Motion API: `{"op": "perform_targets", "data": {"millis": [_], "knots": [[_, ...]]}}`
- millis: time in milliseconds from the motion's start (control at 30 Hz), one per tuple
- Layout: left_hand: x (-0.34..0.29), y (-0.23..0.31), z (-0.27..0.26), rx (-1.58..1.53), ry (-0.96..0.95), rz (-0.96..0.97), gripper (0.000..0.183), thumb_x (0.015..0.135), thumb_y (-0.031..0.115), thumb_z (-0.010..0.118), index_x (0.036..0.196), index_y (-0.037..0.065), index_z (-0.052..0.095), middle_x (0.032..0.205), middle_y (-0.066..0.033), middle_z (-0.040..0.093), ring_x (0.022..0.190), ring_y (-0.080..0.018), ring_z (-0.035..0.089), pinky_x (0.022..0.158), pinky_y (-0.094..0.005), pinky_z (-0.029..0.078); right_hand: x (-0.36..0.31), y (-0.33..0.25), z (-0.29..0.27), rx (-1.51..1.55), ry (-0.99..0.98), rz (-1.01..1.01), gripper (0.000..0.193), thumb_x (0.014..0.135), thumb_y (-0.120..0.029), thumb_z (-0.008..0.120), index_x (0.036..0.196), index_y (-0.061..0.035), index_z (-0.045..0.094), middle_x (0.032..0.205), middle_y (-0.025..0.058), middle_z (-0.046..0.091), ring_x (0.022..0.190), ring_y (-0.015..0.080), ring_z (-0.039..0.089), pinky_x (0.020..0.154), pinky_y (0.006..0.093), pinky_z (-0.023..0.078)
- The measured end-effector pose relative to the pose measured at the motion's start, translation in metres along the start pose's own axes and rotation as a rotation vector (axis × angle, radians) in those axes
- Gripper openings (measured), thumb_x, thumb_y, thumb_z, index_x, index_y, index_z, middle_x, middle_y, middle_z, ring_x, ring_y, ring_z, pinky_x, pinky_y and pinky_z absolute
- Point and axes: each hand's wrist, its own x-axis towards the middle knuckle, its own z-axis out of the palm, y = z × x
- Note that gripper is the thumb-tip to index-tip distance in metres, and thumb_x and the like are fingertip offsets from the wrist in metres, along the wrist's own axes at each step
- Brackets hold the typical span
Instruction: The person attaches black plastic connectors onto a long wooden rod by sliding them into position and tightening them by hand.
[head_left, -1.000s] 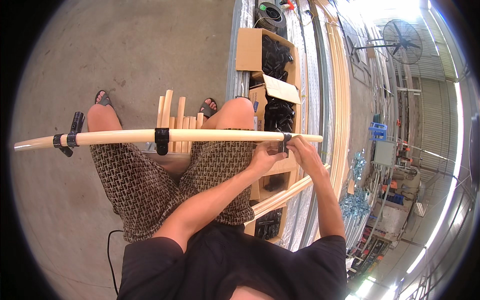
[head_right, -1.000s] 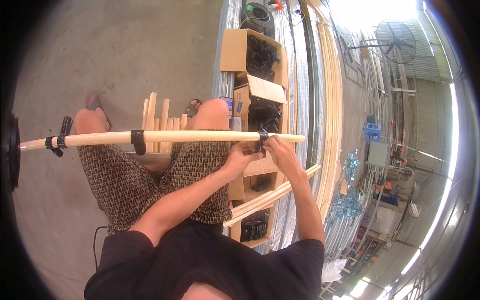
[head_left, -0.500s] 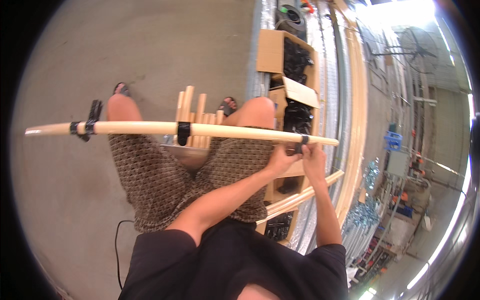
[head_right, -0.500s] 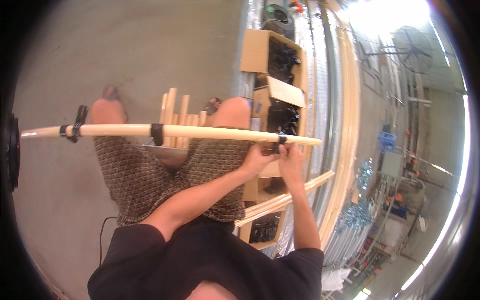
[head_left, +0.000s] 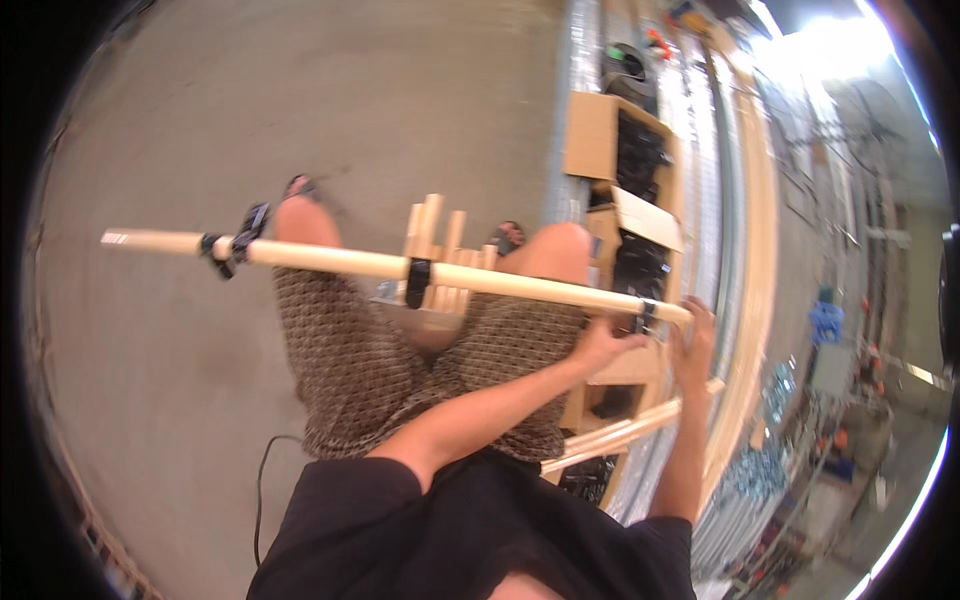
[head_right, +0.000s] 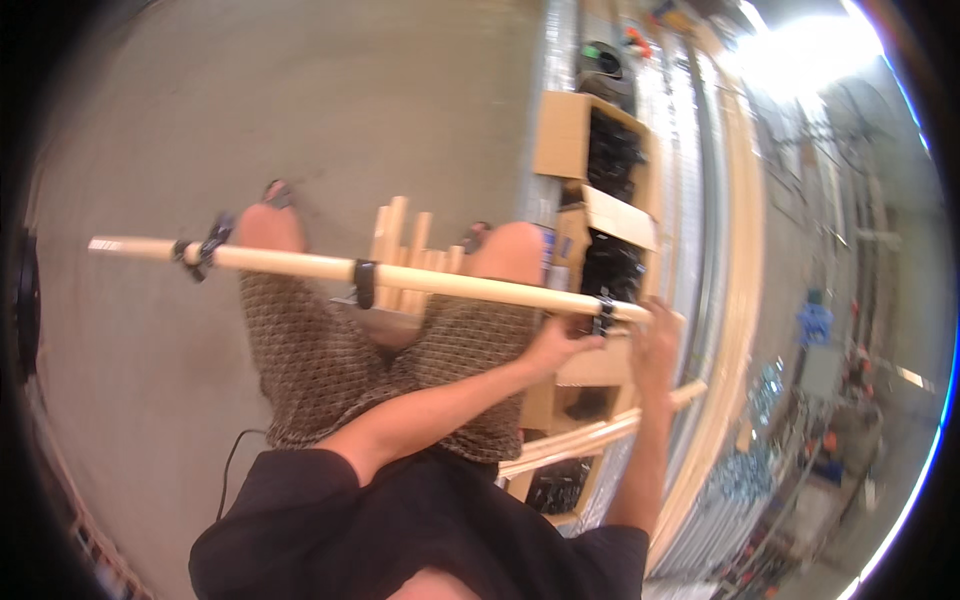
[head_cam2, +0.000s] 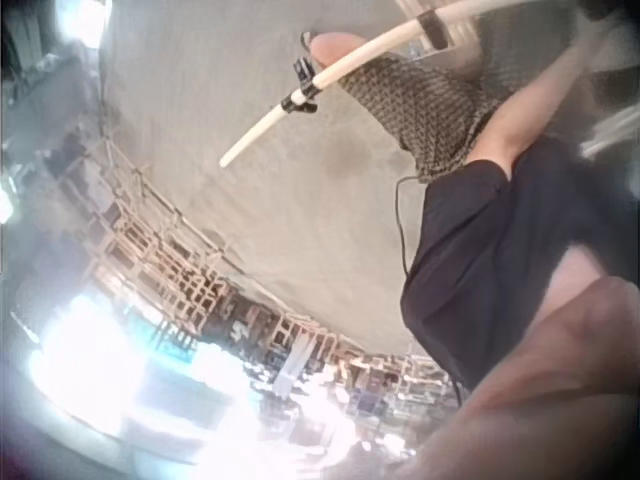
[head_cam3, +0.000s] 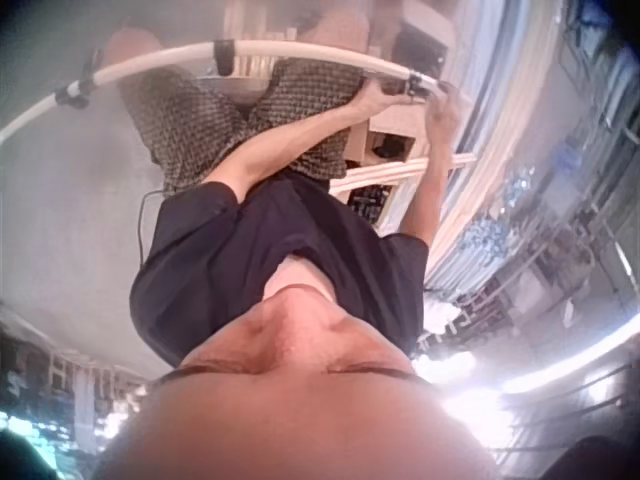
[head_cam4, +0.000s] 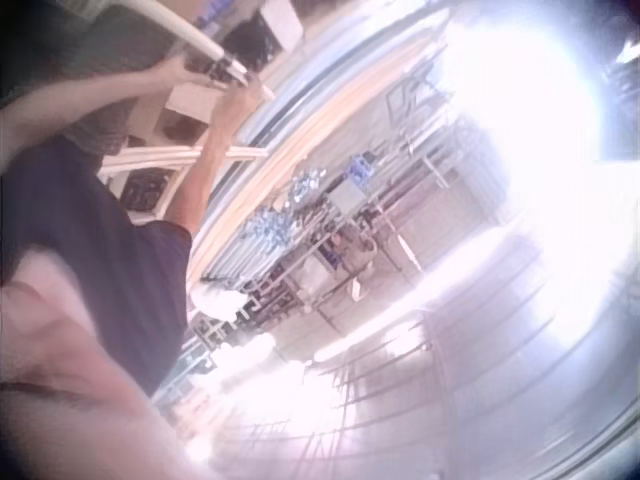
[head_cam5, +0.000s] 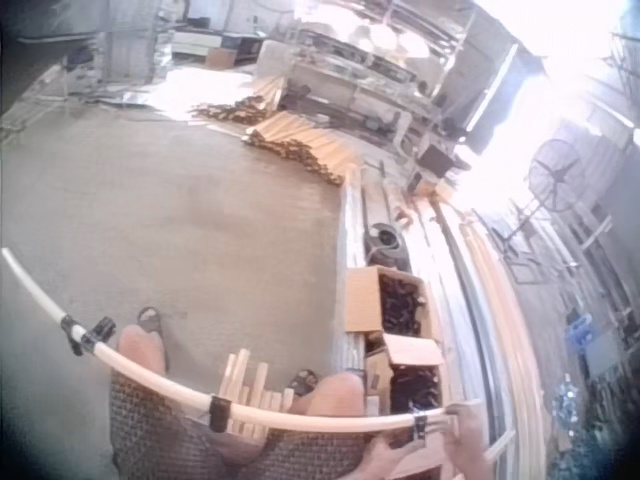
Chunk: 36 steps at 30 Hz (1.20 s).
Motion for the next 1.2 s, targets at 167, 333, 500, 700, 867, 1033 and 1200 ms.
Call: {"op": "perform_targets", "data": {"millis": [167, 333, 500, 700, 867, 1033, 1200], "knots": [[-0.007, 0.025, -0.001, -0.117, -0.137, -0.134, 0.051, 0.084, 0.024, 0.081, 0.122, -0.001, 0.059, 0.11, -0.011, 0.067, 0.097, -0.0161, 0.065, 0.076, -0.0301, 0.056, 0.012, 0.024, 0.034, -0.121, -0.097, -0.077, 0.029, 0.077, -0.006, 0.073, 0.102, -0.0055, 0.059, 0.097, 0.0182, 0.064, 0.096, 0.0395, 0.061, 0.083, 0.0468, 0.046], [-0.002, 0.026, -0.002, -0.011, -0.135, -0.079, 0.056, 0.085, 0.021, 0.08, 0.129, -0.001, 0.053, 0.109, -0.0071, 0.065, 0.093, -0.0133, 0.063, 0.07, -0.0282, 0.055, 0.019, 0.054, 0.066, -0.181, -0.007, -0.111, 0.029, 0.084, -0.019, 0.075, 0.068, -0.0066, 0.054, 0.064, 0.0152, 0.06, 0.062, 0.0383, 0.06, 0.058, 0.0482, 0.043], [0.008, 0.004, 0.005, 0.078, -0.1, 0.053, 0.062, 0.083, 0.025, 0.082, 0.132, -0.002, 0.054, 0.127, -0.0107, 0.062, 0.113, -0.0169, 0.057, 0.103, -0.0345, 0.043, 0.023, 0.094, 0.071, -0.157, -0.142, -0.14, 0.017, 0.07, -0.016, 0.078, 0.08, -0.0107, 0.065, 0.073, 0.0129, 0.066, 0.072, 0.0369, 0.066, 0.065, 0.0479, 0.05], [0.009, 0.013, 0.007, -0.071, -0.107, -0.029, 0.045, 0.087, 0.016, 0.077, 0.123, -0.002, 0.058, 0.108, -0.0081, 0.066, 0.099, -0.0166, 0.062, 0.091, -0.0343, 0.049, 0.034, 0.082, 0.063, -0.149, -0.18, -0.124, 0.017, 0.064, -0.016, 0.078, 0.072, -0.0107, 0.064, 0.068, 0.0118, 0.067, 0.069, 0.0347, 0.067, 0.063, 0.0465, 0.05], [0.004, 0.012, 0.012, -0.007, -0.16, -0.06, 0.046, 0.089, 0.017, 0.076, 0.125, -0.002, 0.055, 0.113, -0.0089, 0.063, 0.103, -0.0181, 0.059, 0.091, -0.0341, 0.048, 0.025, 0.081, 0.052, -0.12, -0.181, -0.089, 0.014, 0.063, -0.014, 0.076, 0.072, -0.0115, 0.066, 0.065, 0.0126, 0.066, 0.066, 0.0351, 0.067, 0.062, 0.0456, 0.049], [0.007, 0.009, 0.007, -0.034, -0.194, -0.05, 0.054, 0.091, 0.01, 0.072, 0.137, -0.002, 0.047, 0.129, -0.0092, 0.058, 0.119, -0.0195, 0.054, 0.106, -0.0357, 0.041, 0.032, 0.079, 0.055, -0.166, -0.191, -0.117, 0.016, 0.061, -0.013, 0.075, 0.075, -0.0109, 0.067, 0.066, 0.015, 0.066, 0.068, 0.0362, 0.067, 0.063, 0.0467, 0.051], [0.011, -0.01, 0.002, -0.007, -0.156, -0.011, 0.05, 0.088, 0.012, 0.074, 0.131, 0.0, 0.053, 0.119, -0.0091, 0.061, 0.109, -0.0188, 0.058, 0.098, -0.037, 0.045, 0.035, 0.071, 0.053, -0.146, -0.246, -0.095, 0.018, 0.059, -0.011, 0.074, 0.074, -0.0086, 0.063, 0.067, 0.0148, 0.065, 0.069, 0.0364, 0.067, 0.064, 0.0479, 0.051]]}}
